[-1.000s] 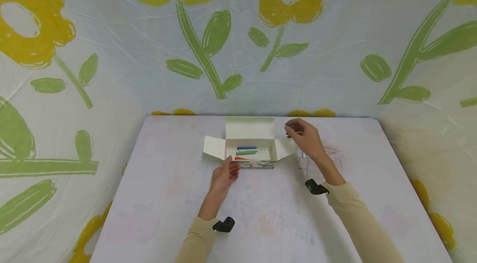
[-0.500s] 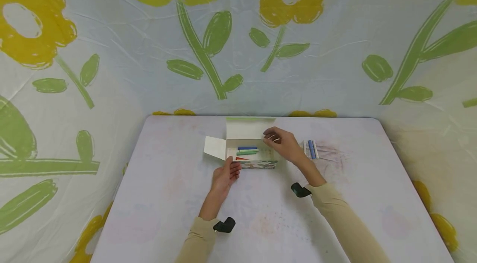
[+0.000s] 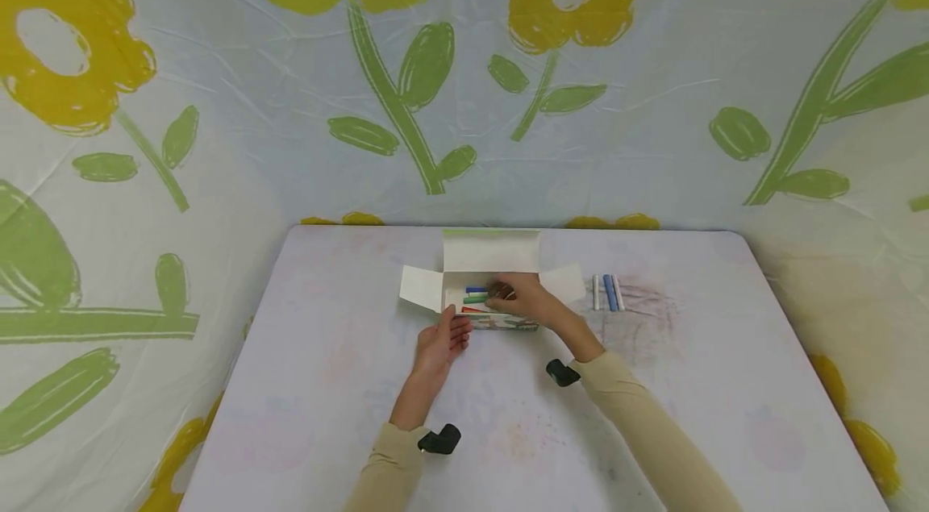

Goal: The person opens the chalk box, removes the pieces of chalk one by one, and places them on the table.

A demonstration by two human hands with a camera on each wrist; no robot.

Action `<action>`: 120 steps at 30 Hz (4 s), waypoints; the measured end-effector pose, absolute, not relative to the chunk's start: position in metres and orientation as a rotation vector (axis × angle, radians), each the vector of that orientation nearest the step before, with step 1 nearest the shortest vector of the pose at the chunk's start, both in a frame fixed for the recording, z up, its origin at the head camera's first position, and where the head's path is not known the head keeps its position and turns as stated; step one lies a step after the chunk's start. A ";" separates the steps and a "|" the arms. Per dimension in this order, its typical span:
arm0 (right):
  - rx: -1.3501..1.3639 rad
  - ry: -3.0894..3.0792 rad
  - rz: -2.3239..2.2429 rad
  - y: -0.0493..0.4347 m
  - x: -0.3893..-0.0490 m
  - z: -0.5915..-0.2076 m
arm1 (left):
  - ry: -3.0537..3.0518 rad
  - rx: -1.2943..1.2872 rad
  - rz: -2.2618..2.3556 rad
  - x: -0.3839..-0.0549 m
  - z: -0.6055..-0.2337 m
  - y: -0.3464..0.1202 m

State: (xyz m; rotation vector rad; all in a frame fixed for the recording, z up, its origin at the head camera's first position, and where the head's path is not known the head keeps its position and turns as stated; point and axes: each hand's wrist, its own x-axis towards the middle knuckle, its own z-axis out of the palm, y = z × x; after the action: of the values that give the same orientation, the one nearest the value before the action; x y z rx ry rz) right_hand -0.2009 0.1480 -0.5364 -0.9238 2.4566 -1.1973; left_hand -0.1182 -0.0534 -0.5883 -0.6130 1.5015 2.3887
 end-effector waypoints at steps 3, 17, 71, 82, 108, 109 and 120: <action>-0.929 2.451 -1.120 0.144 -0.202 -0.539 | 1.500 -0.620 2.386 -0.118 -0.589 -0.052; -0.806 2.403 -0.807 0.128 -0.215 -0.533 | 1.514 -0.651 2.407 -0.116 -0.586 -0.048; -0.708 2.627 -1.365 0.201 -0.209 -0.502 | 1.522 -0.639 2.418 -0.117 -0.586 -0.051; -0.551 2.580 -1.493 0.239 -0.207 -0.485 | 1.523 -0.654 2.403 -0.118 -0.587 -0.051; -0.135 2.613 -1.575 0.323 -0.190 -0.503 | 1.530 -0.658 2.380 -0.117 -0.587 -0.052; -0.117 2.627 -1.558 0.327 -0.188 -0.505 | 1.531 -0.657 2.379 -0.118 -0.588 -0.052; 0.009 2.694 -1.449 0.357 -0.175 -0.528 | 1.518 -0.649 2.388 -0.117 -0.587 -0.050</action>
State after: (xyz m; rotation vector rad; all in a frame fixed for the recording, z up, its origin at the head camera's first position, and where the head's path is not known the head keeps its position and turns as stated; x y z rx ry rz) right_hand -0.1746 0.3569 -0.5279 0.0090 2.6936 -1.4486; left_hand -0.1174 -0.0497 -0.5868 -0.6494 1.5181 2.3884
